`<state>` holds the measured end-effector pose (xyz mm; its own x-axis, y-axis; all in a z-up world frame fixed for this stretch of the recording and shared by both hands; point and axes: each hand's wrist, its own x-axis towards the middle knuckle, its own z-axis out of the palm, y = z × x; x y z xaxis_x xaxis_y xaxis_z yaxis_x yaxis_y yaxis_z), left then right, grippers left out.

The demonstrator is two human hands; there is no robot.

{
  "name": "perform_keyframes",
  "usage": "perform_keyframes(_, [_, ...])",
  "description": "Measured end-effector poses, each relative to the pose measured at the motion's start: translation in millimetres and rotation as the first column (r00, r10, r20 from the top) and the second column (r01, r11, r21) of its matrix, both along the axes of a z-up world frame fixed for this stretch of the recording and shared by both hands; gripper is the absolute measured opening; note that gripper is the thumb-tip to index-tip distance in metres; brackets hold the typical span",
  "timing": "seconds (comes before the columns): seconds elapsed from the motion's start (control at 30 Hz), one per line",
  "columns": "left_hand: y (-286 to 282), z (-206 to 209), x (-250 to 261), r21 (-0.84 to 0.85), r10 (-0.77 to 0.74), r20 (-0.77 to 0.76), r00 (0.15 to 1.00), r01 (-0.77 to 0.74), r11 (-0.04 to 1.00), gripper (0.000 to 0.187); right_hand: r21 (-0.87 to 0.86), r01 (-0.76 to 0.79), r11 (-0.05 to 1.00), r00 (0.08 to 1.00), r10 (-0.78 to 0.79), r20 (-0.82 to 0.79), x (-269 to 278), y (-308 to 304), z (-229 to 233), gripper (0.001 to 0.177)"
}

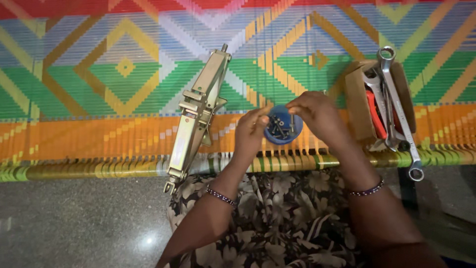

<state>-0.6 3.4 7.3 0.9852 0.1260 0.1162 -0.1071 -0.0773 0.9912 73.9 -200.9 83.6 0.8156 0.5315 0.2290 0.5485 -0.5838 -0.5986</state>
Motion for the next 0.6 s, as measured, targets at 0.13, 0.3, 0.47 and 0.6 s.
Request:
perform_keyframes(0.13, [4,-2,0,0.083,0.147,-0.018,0.989,-0.145,0.986,0.028,-0.324,0.043,0.945,0.929,0.081,0.361,-2,15,-4,0.01])
perform_keyframes(0.3, [1,-9,1,0.095,0.2,-0.097,0.975,-0.191,0.977,0.025,-0.472,0.015,0.882,0.938,0.151,0.312,-6,26,-11,0.01])
perform_keyframes(0.47, [7,-14,0,0.146,0.215,-0.086,0.973,-0.201,0.969,0.024,-0.079,0.124,0.989,0.962,-0.1,0.254,20,-17,-17,0.011])
perform_keyframes(0.6, [9,-20,0,0.139,0.21,-0.025,0.977,-0.204,0.969,0.023,-0.051,0.453,0.89,0.891,-0.454,-0.015,42,-85,-41,0.022])
